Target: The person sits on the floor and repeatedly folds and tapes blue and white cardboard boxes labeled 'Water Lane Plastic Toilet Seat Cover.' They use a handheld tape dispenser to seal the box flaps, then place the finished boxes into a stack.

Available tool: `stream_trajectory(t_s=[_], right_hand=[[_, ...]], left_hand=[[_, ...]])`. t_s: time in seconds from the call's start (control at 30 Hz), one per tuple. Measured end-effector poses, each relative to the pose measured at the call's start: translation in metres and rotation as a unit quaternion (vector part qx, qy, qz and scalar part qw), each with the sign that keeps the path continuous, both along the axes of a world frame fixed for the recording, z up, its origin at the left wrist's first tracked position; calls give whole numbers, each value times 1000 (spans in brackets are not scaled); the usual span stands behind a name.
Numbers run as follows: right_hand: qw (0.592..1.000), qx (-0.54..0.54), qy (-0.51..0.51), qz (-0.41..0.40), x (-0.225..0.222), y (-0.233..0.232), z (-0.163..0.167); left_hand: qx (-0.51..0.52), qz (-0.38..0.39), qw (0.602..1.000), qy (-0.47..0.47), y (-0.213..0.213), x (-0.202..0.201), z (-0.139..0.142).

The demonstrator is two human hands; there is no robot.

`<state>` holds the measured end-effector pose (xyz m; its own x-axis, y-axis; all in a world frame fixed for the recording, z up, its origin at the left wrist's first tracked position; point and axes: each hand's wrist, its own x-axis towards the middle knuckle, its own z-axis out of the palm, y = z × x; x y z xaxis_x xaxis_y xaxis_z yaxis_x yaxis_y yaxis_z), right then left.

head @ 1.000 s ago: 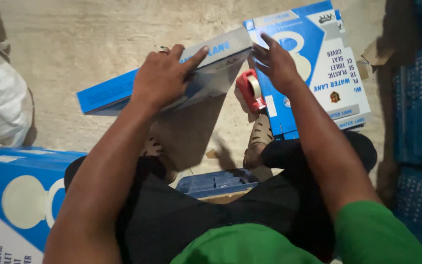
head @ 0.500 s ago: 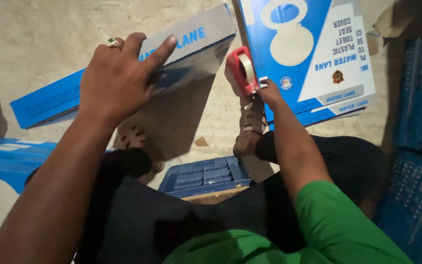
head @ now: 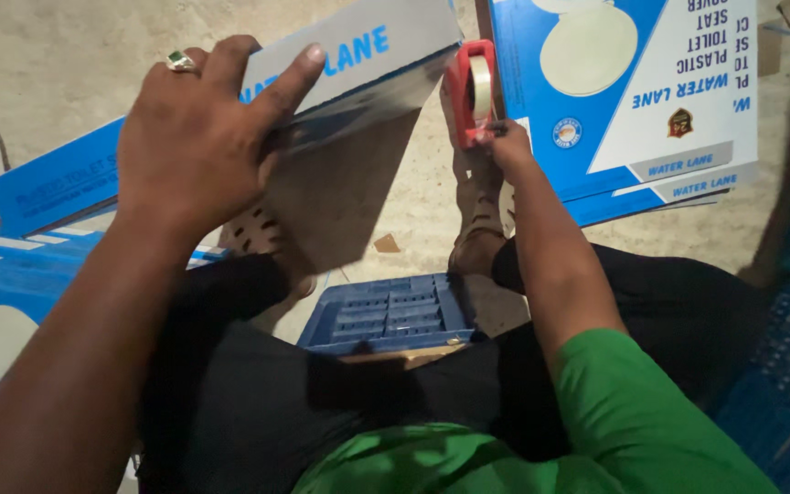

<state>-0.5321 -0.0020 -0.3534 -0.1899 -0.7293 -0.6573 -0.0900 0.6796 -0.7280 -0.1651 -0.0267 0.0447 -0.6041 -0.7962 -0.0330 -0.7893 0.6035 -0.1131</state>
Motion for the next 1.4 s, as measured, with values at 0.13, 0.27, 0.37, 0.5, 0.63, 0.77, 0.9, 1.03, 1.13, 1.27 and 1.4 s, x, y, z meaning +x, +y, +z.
stream_trajectory(t_s=[0.13, 0.27, 0.37, 0.5, 0.63, 0.77, 0.9, 1.03, 1.13, 1.27, 1.4], right_hand=[[996, 52, -61, -29, -6, -11, 3], [998, 62, -16, -20, -5, -24, 10], [993, 75, 89, -25, -4, -31, 17], [996, 76, 15, -54, -7, -33, 22], [992, 87, -12, -95, -12, -28, 14], [992, 98, -48, -67, -16, -21, 6], [988, 122, -60, -69, -14, -16, 1], [984, 107, -100, -100, -16, -5, -4], [981, 99, -144, -88, -22, 11, -10], [996, -7, -83, -18, -24, 36, -20], [996, 5, -90, -18, -21, 44, -26]], left_hand=[[-13, -5, 1000, 8, 1, 0, 0], [-25, -5, 1000, 15, 4, 3, -3], [-26, -3, 999, 24, 4, 4, -6], [-52, -17, 998, 22, 4, 6, -5], [-68, -16, 998, -4, 6, 5, -5], [-55, -9, 998, -25, 6, 5, -7], [-82, -19, 996, -25, 6, 6, -8], [-86, -18, 996, -29, 8, 6, -8], [-90, -26, 995, -22, 8, 6, -9], [-71, -19, 997, -31, 6, 7, -10], [-80, -26, 996, -24, 6, 7, -10]])
